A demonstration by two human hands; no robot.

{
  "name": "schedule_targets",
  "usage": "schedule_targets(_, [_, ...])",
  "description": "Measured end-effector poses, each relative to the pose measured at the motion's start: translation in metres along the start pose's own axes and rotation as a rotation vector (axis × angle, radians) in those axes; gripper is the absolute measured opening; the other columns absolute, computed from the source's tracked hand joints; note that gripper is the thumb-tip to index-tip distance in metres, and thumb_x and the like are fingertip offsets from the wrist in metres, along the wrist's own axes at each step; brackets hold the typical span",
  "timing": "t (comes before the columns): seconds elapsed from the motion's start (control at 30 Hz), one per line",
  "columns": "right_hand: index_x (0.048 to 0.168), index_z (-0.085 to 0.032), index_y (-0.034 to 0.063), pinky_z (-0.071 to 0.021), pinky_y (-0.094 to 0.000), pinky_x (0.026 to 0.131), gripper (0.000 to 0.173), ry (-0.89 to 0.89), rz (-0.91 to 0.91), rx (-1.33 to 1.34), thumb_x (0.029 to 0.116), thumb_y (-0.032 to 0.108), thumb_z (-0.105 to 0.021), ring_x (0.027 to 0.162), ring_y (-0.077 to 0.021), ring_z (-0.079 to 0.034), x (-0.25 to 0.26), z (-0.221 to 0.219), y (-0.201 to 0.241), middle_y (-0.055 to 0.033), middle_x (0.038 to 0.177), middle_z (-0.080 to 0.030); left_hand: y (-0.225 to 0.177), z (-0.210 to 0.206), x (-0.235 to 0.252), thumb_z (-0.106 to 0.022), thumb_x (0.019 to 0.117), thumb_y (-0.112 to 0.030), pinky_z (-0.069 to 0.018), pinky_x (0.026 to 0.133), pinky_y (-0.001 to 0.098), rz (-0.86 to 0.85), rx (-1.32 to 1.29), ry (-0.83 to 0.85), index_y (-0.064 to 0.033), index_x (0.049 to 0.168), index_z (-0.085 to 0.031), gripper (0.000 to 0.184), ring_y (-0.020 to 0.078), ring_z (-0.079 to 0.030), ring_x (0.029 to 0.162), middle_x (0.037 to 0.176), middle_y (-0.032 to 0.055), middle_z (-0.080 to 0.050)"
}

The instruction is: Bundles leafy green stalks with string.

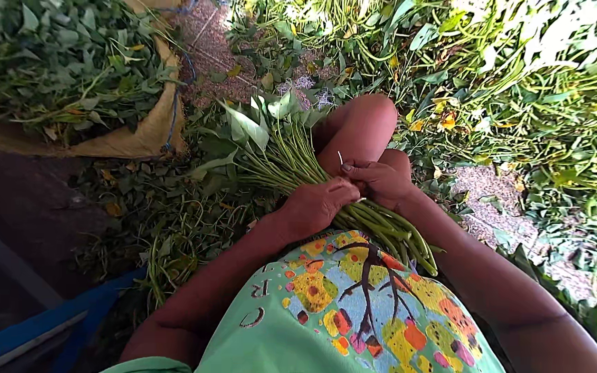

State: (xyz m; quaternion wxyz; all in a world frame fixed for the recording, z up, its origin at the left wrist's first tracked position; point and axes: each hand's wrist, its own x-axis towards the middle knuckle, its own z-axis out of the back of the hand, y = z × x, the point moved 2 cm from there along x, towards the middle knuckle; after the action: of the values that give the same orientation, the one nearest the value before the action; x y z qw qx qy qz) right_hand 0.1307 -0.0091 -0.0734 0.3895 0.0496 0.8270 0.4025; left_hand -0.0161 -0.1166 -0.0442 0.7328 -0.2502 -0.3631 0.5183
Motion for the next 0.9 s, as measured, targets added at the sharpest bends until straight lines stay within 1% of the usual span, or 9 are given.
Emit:
schedule_targets(0.07, [0.096, -0.059, 0.0113, -0.0455, -0.0158, 0.05, 0.016, -0.033, -0.04, 0.008, 0.1078, 0.018, -0.05, 0.051, -0.0005, -0.049, 0.005, -0.005, 0.006, 0.0041, 0.066, -0.055, 0.001, -0.001, 0.005, -0.057, 0.1019, -0.007, -0.0608, 0.069, 0.0362, 0.0, 0.017, -0.033, -0.001, 0.105, -0.074, 0.018, 0.0225, -0.073, 0.086, 0.1, 0.014, -0.072])
schedule_targets(0.17, [0.099, -0.058, 0.009, -0.047, -0.0155, 0.055, 0.014, -0.068, -0.029, -0.016, 0.1082, 0.012, -0.048, 0.055, -0.0009, -0.053, 0.004, -0.009, 0.014, 0.0035, 0.069, -0.059, 0.001, 0.006, 0.011, -0.054, 0.105, -0.012, -0.0575, 0.082, 0.032, 0.256, -0.116, -0.05, 0.0014, 0.108, -0.069, 0.021, 0.018, -0.069, 0.09, 0.102, 0.0142, -0.07])
schedule_targets(0.23, [0.098, -0.056, 0.0095, -0.0447, -0.0146, 0.054, 0.012, -0.064, -0.028, -0.033, 0.1079, 0.012, -0.049, 0.054, 0.0001, -0.05, 0.004, -0.008, 0.015, 0.0046, 0.07, -0.06, 0.001, 0.011, 0.012, -0.051, 0.1062, -0.017, -0.0546, 0.086, 0.0286, 0.407, -0.183, -0.015, 0.0016, 0.111, -0.067, 0.025, 0.0141, -0.067, 0.092, 0.103, 0.0131, -0.069])
schedule_targets(0.33, [0.102, -0.054, 0.0093, -0.0403, -0.0145, 0.049, 0.006, -0.06, -0.008, -0.045, 0.1069, 0.012, -0.052, 0.051, 0.0008, -0.045, 0.005, -0.006, 0.012, 0.0053, 0.071, -0.058, -0.003, 0.017, 0.01, -0.051, 0.1064, -0.02, -0.0539, 0.085, 0.0315, 0.552, -0.189, 0.052, 0.0004, 0.114, -0.066, 0.027, 0.0157, -0.066, 0.09, 0.101, 0.0123, -0.068])
schedule_targets(0.43, [0.1, -0.054, 0.0098, -0.041, -0.0141, 0.051, 0.006, 0.004, 0.05, -0.041, 0.1055, 0.011, -0.054, 0.052, 0.0012, -0.047, 0.004, -0.004, 0.008, 0.0052, 0.072, -0.059, -0.013, 0.027, 0.013, -0.052, 0.1068, -0.022, -0.0524, 0.083, 0.0337, 0.705, -0.191, 0.153, -0.0029, 0.116, -0.065, 0.025, 0.015, -0.064, 0.088, 0.101, 0.0094, -0.067])
schedule_targets(0.57, [0.091, -0.069, 0.0114, -0.0508, -0.0172, 0.06, 0.01, 0.092, 0.095, -0.083, 0.097, 0.006, -0.065, 0.06, 0.0004, -0.059, -0.004, -0.002, 0.01, 0.0066, 0.074, -0.068, -0.017, 0.032, 0.013, -0.057, 0.105, -0.02, -0.0531, 0.085, 0.0332, 0.749, -0.216, 0.194, -0.0025, 0.114, -0.068, 0.022, 0.0135, -0.066, 0.091, 0.103, 0.0091, -0.071])
schedule_targets(0.7, [0.101, -0.066, 0.006, -0.055, -0.0217, 0.073, 0.005, 0.064, 0.142, -0.282, 0.0963, 0.007, -0.066, 0.075, -0.0017, -0.063, -0.01, -0.01, 0.014, 0.0055, 0.085, -0.067, -0.022, 0.03, 0.008, -0.058, 0.104, -0.02, -0.0534, 0.09, 0.0366, 0.758, -0.218, 0.132, -0.0019, 0.115, -0.071, 0.024, 0.0157, -0.067, 0.096, 0.106, 0.0106, -0.072])
schedule_targets(0.8, [0.096, -0.068, 0.0055, -0.0546, -0.021, 0.07, 0.005, -0.022, 0.146, -0.377, 0.0975, 0.01, -0.068, 0.07, -0.0012, -0.063, -0.018, -0.016, 0.016, 0.0047, 0.078, -0.068, -0.023, 0.026, 0.004, -0.059, 0.104, -0.02, -0.0533, 0.09, 0.035, 0.78, -0.204, 0.068, -0.0026, 0.114, -0.072, 0.023, 0.0138, -0.067, 0.095, 0.104, 0.0091, -0.073])
schedule_targets(0.9, [0.098, -0.073, 0.0049, -0.0555, -0.0221, 0.069, 0.006, -0.061, 0.158, -0.422, 0.0978, 0.009, -0.069, 0.07, -0.0028, -0.064, -0.026, -0.014, 0.011, 0.0009, 0.08, -0.071, -0.025, 0.02, 0.0, -0.064, 0.1026, -0.018, -0.0546, 0.083, 0.035, 0.83, -0.196, 0.013, -0.0048, 0.111, -0.072, 0.018, 0.013, -0.067, 0.086, 0.097, 0.0074, -0.072])
